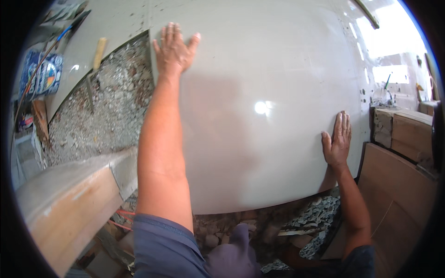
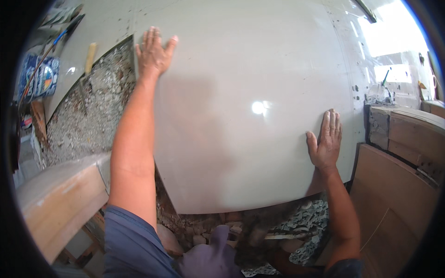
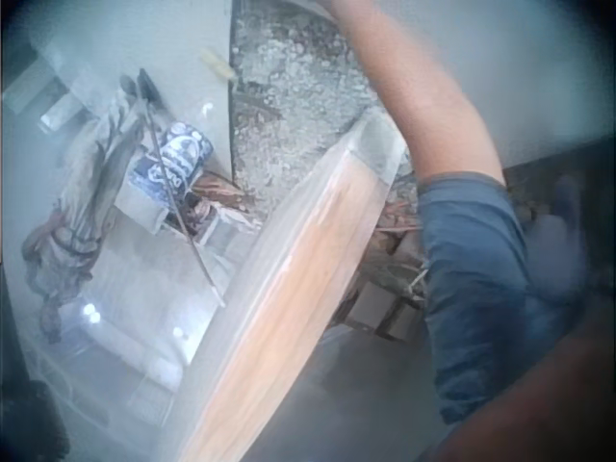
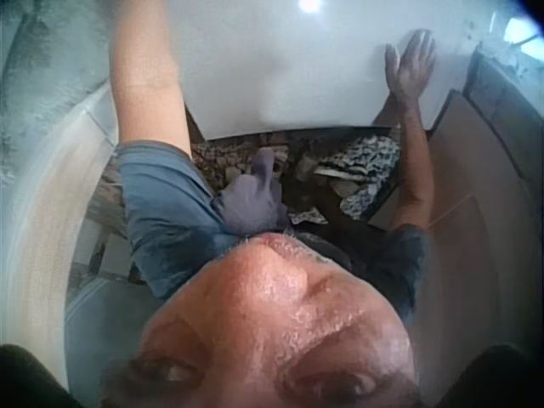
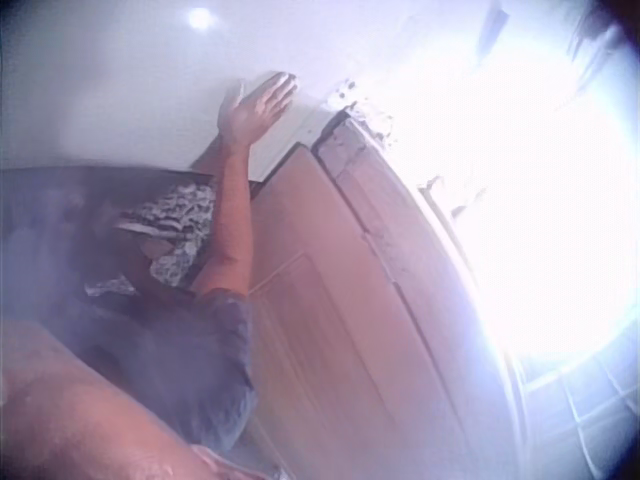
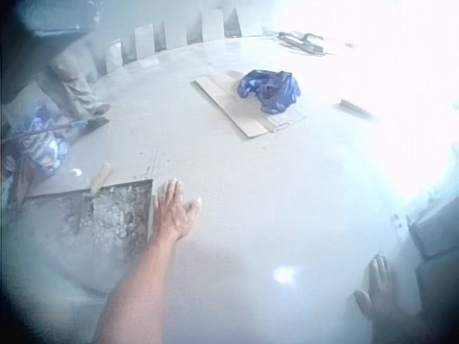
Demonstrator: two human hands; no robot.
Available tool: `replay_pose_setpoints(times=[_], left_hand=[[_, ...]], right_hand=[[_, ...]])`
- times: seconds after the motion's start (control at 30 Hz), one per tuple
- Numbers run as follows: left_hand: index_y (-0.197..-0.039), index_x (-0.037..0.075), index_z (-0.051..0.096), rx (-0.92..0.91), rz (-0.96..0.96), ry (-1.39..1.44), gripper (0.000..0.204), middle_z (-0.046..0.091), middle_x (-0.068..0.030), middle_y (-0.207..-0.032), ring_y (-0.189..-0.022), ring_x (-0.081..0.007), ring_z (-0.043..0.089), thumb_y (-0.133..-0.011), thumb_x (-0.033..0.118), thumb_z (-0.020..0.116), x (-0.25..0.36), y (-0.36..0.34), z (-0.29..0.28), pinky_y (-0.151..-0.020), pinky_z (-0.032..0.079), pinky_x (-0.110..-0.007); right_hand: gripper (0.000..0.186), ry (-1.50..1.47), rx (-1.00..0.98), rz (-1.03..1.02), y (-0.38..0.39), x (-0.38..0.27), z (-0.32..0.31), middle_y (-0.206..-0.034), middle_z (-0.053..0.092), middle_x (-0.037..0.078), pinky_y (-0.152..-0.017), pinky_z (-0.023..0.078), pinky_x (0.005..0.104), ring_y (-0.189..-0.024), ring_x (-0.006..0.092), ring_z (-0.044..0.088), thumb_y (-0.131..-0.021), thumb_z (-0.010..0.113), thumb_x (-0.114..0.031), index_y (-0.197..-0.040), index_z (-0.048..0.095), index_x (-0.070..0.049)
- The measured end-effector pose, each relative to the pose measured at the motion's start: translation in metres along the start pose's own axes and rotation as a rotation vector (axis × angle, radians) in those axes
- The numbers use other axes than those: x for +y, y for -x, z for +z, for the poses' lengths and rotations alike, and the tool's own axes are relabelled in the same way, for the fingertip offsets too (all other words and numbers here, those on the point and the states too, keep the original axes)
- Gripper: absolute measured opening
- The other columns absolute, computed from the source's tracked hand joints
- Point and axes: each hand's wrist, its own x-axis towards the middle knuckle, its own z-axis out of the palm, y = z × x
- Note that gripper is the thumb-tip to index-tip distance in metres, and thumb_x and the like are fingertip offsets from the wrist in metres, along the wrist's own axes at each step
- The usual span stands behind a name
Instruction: The person places a large ceramic tile onto a bed of adhesive on the floor, aligns it with adjacent tiles, and uses a rubber mallet to tap the tile into place. The person adjusts the tile position and continues tapping to ensure it is level and secure.
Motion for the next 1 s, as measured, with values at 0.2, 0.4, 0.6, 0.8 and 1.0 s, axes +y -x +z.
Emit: replay_pose_setpoints(times=[0.2,0.4,0.6,0.8,1.0], left_hand=[[-0.154,0.011,0.019,0.032,-0.076,-0.015,0.088,0.013,-0.0077,-0.161,-0.149,-0.0235,0.010,-0.091,0.072,0.024,-0.005,-0.048,0.007,-0.121,0.004,-0.049],[-0.154,0.009,0.018,0.018,-0.122,-0.060,0.087,0.013,-0.0090,-0.161,-0.149,-0.0240,0.009,-0.092,0.070,0.022,0.003,-0.047,0.002,-0.121,0.004,-0.049],[-0.152,-0.002,0.013,0.004,-0.011,-0.030,0.091,0.011,-0.0197,-0.160,-0.149,-0.0314,0.006,-0.094,0.068,0.017,0.000,0.030,0.007,-0.120,0.004,-0.046],[-0.150,-0.005,0.016,-0.029,0.093,0.006,0.091,0.014,-0.0246,-0.158,-0.148,-0.0343,0.008,-0.094,0.065,0.027,-0.007,0.180,-0.004,-0.120,0.006,-0.046],[-0.150,-0.007,0.017,-0.079,0.059,0.173,0.097,0.013,-0.0246,-0.158,-0.148,-0.0353,0.007,-0.091,0.068,0.037,-0.017,0.252,-0.018,-0.120,0.008,-0.049]], right_hand=[[0.074,-0.004,-0.033,-0.004,-0.010,0.000,-0.007,-0.153,0.031,0.023,-0.116,0.017,0.0498,-0.144,0.0383,0.023,-0.091,0.056,-0.037,-0.147,0.030,0.004],[0.075,-0.006,-0.027,0.017,-0.001,0.000,-0.006,-0.153,0.031,0.022,-0.116,0.018,0.0486,-0.144,0.0377,0.024,-0.090,0.057,-0.038,-0.147,0.031,0.003],[0.073,0.017,0.002,0.010,-0.006,0.001,-0.001,-0.152,0.032,0.022,-0.116,0.018,0.0487,-0.144,0.0372,0.025,-0.092,0.054,-0.040,-0.147,0.030,0.003],[0.075,-0.056,-0.237,-0.002,0.107,-0.021,-0.040,-0.150,0.028,0.030,-0.114,0.018,0.0554,-0.139,0.0455,0.026,-0.093,0.054,-0.043,-0.145,0.029,0.005],[0.066,-0.199,-0.712,-0.211,0.351,-0.014,-0.093,-0.132,0.047,0.023,-0.102,0.032,0.0580,-0.121,0.0435,0.044,-0.081,0.070,-0.041,-0.129,0.049,-0.002]])
